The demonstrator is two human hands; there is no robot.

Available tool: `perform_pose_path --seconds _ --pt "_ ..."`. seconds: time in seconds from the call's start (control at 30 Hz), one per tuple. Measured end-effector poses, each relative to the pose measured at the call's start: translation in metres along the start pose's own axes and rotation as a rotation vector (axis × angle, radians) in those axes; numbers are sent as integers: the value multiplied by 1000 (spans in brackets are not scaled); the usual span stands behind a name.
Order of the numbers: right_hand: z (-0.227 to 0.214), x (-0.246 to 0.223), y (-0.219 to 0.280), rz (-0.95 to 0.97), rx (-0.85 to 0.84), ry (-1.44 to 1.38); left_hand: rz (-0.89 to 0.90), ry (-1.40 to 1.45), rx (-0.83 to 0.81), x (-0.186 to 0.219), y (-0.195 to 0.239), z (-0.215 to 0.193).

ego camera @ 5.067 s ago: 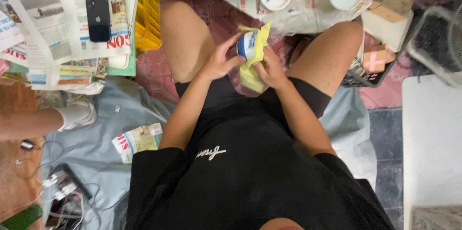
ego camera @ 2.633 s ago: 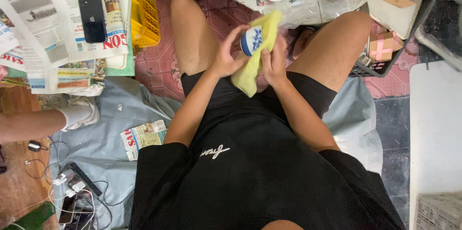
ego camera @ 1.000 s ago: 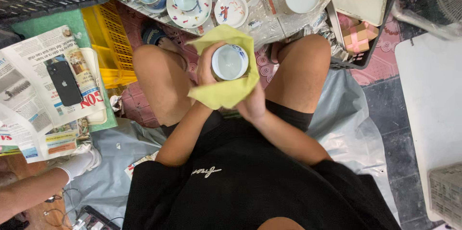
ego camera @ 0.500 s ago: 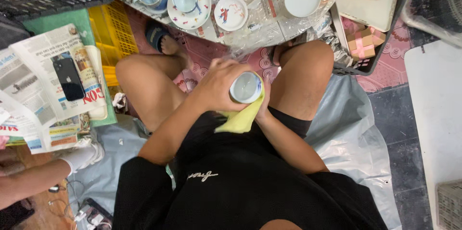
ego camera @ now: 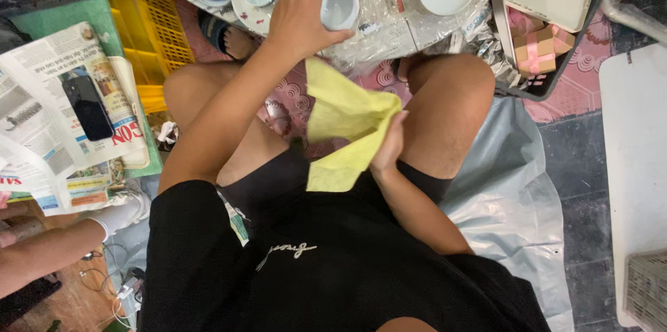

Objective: The person sits on a low stool and wipes various ceramic and glass items with a yellow cloth. They handle cups, bowls, and saucers one at a time, wiping the exterior and interior surfaces before placing them back on the table.

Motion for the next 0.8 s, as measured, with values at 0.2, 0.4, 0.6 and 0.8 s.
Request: perform_pose_path --seconds 0.2,0.4,0.6,0.8 --pt "-5 -35 -15 13 99 -267 -12 -188 -31 -18 -23 50" --pt "3 -21 -16 169 66 -367 -36 -361 -143 -22 -38 73" --pt "33 -36 -14 269 21 -416 -11 -531 -221 -14 -46 79" --pt "24 -34 -16 236 61 -373 256 -153 -144 20 -75 65"
Point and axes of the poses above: each hand's wrist, its own y-axis away from the middle knuckle, its own z-axis out of the palm, x = y × z, the point moved 7 cm from there along -y, towards the middle knuckle, and after that the axes turned 11 degrees about -z, right-handed, at the moved point
